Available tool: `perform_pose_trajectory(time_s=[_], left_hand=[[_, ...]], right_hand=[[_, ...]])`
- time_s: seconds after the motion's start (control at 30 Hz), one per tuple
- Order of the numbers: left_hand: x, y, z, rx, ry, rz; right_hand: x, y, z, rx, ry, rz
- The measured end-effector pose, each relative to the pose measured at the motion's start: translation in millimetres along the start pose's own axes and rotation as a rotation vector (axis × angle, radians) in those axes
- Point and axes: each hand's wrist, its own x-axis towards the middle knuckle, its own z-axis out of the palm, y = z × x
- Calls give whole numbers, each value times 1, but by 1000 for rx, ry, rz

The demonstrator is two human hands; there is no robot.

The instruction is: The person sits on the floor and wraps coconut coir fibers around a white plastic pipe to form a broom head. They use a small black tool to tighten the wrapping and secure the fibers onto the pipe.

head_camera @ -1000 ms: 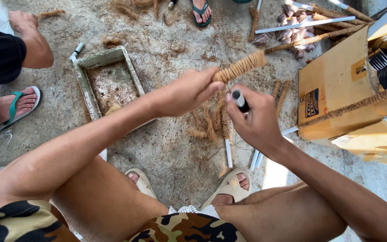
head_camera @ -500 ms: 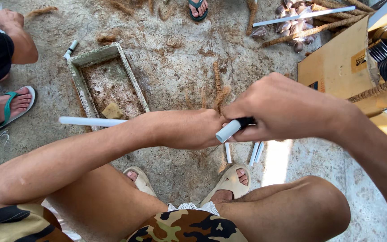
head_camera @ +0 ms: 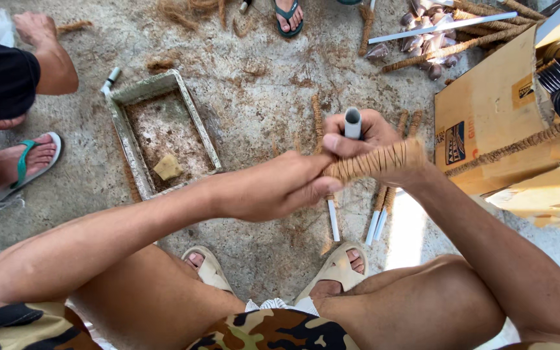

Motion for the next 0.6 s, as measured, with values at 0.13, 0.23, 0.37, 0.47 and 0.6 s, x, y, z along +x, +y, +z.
perform_pose_trajectory(time_s=[0.13,0.23,0.37,0.47,0.6], left_hand=[[5,-14,-3,-3,102,24],[10,-17,-2,-69,173,-59],[11,-13,-3,84,283,-160],[13,-10,-6,102,303,-173],[16,-15,-11,64,292,-67]], right_hand=[[-1,4,6,151,161,222],[6,-3,6,181,242,309],[11,-10,3,175,287,301],[9,-3,3,263,314,294],[5,16,-2,455,455,352]])
